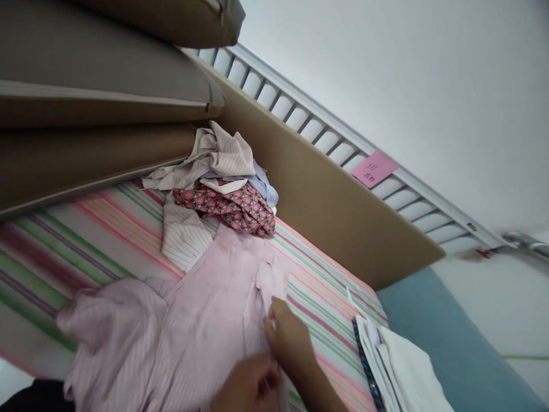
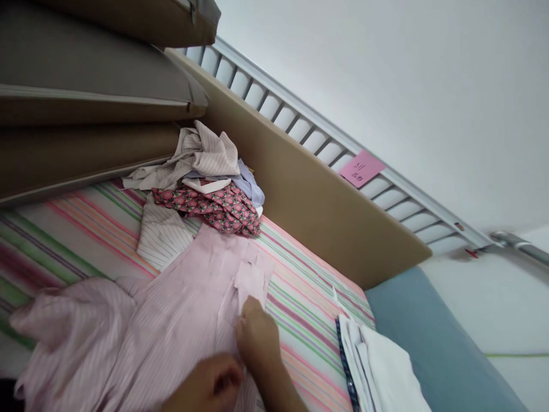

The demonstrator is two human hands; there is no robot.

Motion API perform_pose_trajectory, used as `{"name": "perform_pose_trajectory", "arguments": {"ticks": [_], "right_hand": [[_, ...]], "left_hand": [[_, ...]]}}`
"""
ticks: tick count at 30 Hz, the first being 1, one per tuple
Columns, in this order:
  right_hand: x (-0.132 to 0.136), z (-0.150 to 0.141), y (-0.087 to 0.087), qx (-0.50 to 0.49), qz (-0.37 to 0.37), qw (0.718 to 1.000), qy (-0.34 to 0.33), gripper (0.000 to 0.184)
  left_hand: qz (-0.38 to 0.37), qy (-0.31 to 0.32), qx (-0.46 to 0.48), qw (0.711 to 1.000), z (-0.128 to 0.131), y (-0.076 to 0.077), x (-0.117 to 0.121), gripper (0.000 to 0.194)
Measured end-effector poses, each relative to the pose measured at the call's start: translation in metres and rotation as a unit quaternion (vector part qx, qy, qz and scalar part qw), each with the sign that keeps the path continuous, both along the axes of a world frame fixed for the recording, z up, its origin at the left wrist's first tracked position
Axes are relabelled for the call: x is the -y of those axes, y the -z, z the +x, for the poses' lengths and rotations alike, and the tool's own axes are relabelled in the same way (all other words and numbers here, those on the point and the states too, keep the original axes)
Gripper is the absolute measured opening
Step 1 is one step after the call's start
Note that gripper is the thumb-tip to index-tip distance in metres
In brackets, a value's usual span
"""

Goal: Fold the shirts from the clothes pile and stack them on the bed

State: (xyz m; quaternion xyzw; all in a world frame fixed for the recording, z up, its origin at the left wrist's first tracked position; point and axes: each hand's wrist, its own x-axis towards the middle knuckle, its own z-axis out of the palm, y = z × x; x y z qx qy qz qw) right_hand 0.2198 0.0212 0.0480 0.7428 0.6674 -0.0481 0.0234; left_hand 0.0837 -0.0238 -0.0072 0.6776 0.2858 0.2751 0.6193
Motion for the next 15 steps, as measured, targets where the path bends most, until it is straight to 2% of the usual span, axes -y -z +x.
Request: {"name": "perform_pose_trajectory", "arguments": {"ticks": [2,3,5,8,10,12,15], "right_hand": [[0.013,-0.003,0.003,-0.139,-0.007,0.990,0.010,0.020],[0.015,0.002,0.002,-0.179,0.005,0.984,0.022,0.021],[0.010,0.020,-0.005,-0.196,0.042,0.977,0.072,0.024],[0.002,0.048,-0.005,-0.168,0.037,0.976,0.132,0.035],[0.004,0.053,0.005,-0.135,-0.002,0.985,0.109,0.050],[0.009,0.046,0.019,-0.081,-0.027,0.994,0.061,0.060],[0.011,0.026,0.034,-0.009,-0.033,0.999,0.037,0.061]], "left_hand": [[-0.060,-0.099,0.008,0.993,-0.004,-0.005,-0.017,0.017],[-0.090,-0.142,0.018,0.986,-0.007,-0.007,-0.025,0.014],[-0.130,-0.194,0.031,0.972,-0.012,-0.011,-0.035,0.014],[-0.124,-0.207,0.017,0.970,-0.015,-0.012,-0.044,0.021],[-0.099,-0.204,0.006,0.974,-0.013,-0.012,-0.048,0.025],[-0.061,-0.200,0.000,0.978,-0.009,-0.011,-0.050,0.029],[0.004,-0.183,-0.013,0.983,-0.004,-0.013,-0.048,0.034]]}}
